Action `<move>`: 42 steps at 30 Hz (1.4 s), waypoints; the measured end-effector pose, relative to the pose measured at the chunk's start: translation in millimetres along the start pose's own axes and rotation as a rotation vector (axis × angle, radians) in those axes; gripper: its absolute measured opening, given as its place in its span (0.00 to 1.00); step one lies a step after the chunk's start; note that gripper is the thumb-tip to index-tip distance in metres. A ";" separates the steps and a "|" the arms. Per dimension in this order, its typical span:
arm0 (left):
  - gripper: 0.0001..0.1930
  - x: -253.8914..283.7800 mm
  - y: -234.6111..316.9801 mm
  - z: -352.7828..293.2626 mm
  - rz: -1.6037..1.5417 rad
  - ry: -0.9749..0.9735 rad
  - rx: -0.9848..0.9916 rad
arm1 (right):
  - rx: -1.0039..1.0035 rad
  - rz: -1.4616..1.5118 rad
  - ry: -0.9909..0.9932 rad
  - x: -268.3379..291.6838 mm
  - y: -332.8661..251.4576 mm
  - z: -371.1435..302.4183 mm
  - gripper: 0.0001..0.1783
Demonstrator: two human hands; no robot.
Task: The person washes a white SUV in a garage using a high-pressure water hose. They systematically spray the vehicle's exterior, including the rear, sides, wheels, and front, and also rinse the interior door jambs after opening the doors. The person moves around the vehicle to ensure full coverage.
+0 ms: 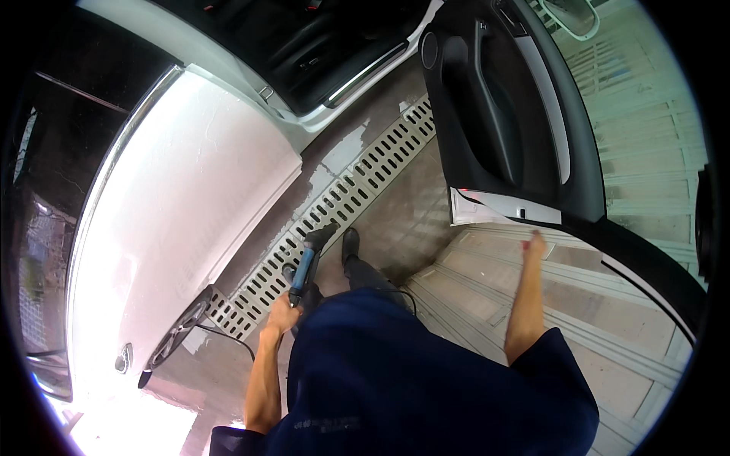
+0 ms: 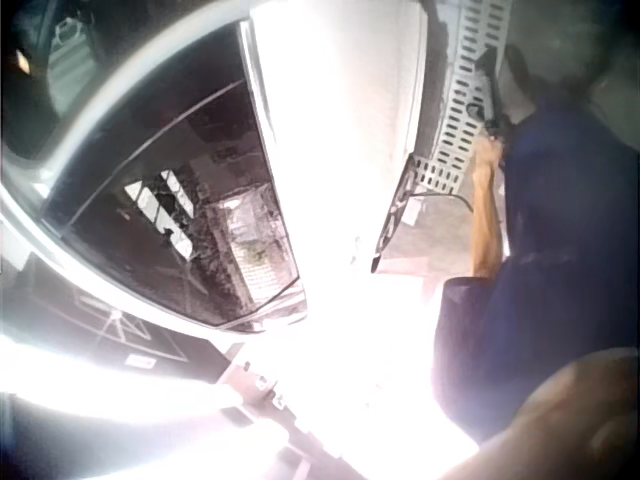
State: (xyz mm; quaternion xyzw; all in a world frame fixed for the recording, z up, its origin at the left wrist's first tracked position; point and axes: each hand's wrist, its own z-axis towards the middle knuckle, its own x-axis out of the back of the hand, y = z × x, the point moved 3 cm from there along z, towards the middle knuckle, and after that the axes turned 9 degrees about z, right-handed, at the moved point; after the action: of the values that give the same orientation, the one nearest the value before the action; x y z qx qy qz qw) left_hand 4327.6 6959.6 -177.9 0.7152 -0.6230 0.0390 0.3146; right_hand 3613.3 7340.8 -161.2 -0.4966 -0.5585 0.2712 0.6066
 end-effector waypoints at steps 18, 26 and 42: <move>0.20 16.7 71.2 -85.3 0.334 -0.141 -0.657 | -0.560 0.282 -0.466 -115.8 -9.8 -580.6 0.08; 0.17 -19.9 69.2 -125.1 0.480 -0.315 -0.846 | -0.492 0.514 -0.144 -8.0 -8.3 -594.5 0.05; 0.16 -2.9 72.3 -115.4 0.408 -0.154 -0.749 | -0.505 0.519 -0.372 -46.8 -40.2 -597.3 0.08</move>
State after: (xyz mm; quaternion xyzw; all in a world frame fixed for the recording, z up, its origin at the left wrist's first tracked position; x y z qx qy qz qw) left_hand 4299.6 7017.7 -57.9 0.4147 -0.7443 -0.1817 0.4910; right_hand 4159.1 7106.0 -73.9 -0.6969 -0.5637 0.3549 0.2657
